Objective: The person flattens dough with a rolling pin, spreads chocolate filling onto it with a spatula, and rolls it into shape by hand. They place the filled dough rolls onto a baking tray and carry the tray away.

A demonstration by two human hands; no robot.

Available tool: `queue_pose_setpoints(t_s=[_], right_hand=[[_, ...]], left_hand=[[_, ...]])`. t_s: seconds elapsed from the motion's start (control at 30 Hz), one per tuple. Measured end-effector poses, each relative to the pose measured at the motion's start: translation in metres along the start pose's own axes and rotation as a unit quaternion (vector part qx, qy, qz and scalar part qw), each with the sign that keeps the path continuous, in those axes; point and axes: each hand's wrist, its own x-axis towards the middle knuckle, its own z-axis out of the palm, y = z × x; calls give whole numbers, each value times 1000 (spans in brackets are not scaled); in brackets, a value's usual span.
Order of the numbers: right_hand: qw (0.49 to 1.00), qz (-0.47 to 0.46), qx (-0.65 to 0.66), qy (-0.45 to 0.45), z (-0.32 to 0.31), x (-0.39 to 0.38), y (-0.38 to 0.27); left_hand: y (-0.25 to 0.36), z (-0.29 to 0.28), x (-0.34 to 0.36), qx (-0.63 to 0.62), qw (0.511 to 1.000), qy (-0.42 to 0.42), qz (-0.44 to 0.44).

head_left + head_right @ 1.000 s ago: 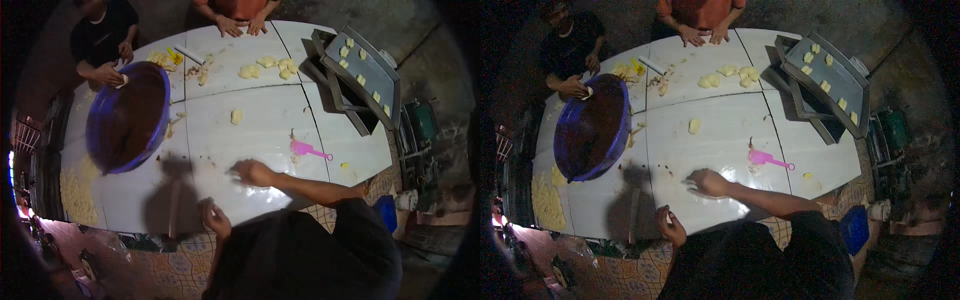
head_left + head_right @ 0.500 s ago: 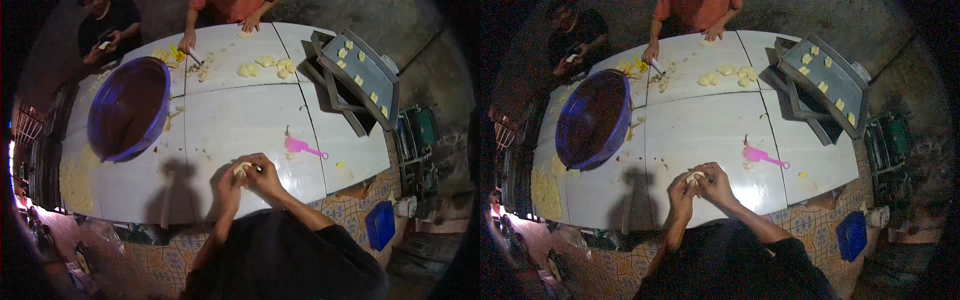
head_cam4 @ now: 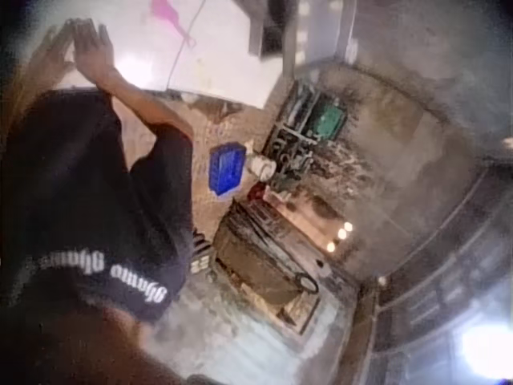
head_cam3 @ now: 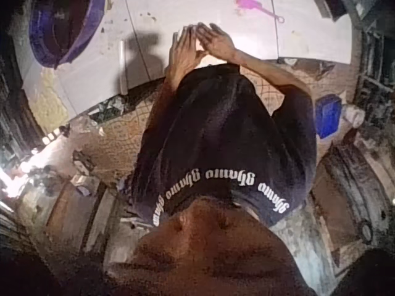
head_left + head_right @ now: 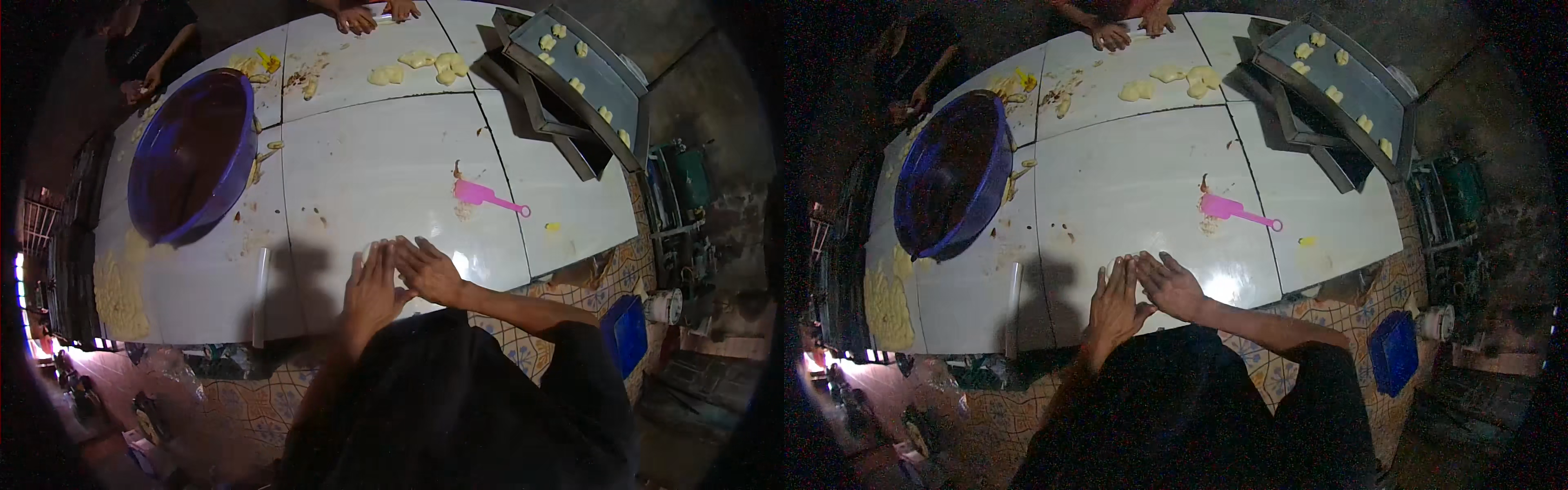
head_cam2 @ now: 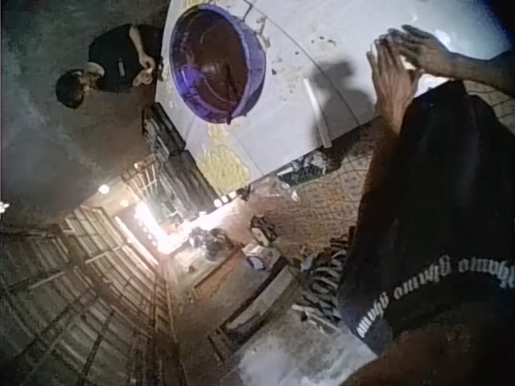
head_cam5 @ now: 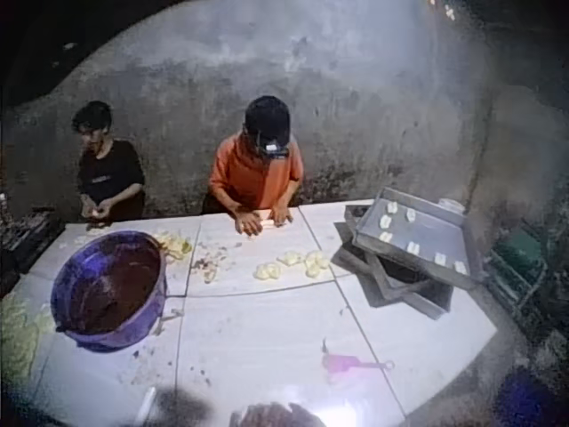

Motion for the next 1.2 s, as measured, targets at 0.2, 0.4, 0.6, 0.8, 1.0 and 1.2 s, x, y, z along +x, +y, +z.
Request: queue_pose_setpoints(t_s=[0.2,0.4,0.6,0.8,1.0,1.2], right_hand=[[999,29,-37,9,-1,-9,5],[995,91,11,38,-11,-21,14],[976,37,174,123,-44,-3,4],[980,63,111,155,8,-2,24],[969,25,201,145,5,-32,19],[956,220,34,190,8,43,58]], left_hand=[[-9,-11,-6,-62,993,48,-88],[-104,-28,-95,137,806,112,-565],[-83,5,-84,55,975,102,-190],[-61,73,-56,231,962,138,-36],[-68,54,-73,-77,993,34,-79],[-55,31,71,293,918,17,-266]])
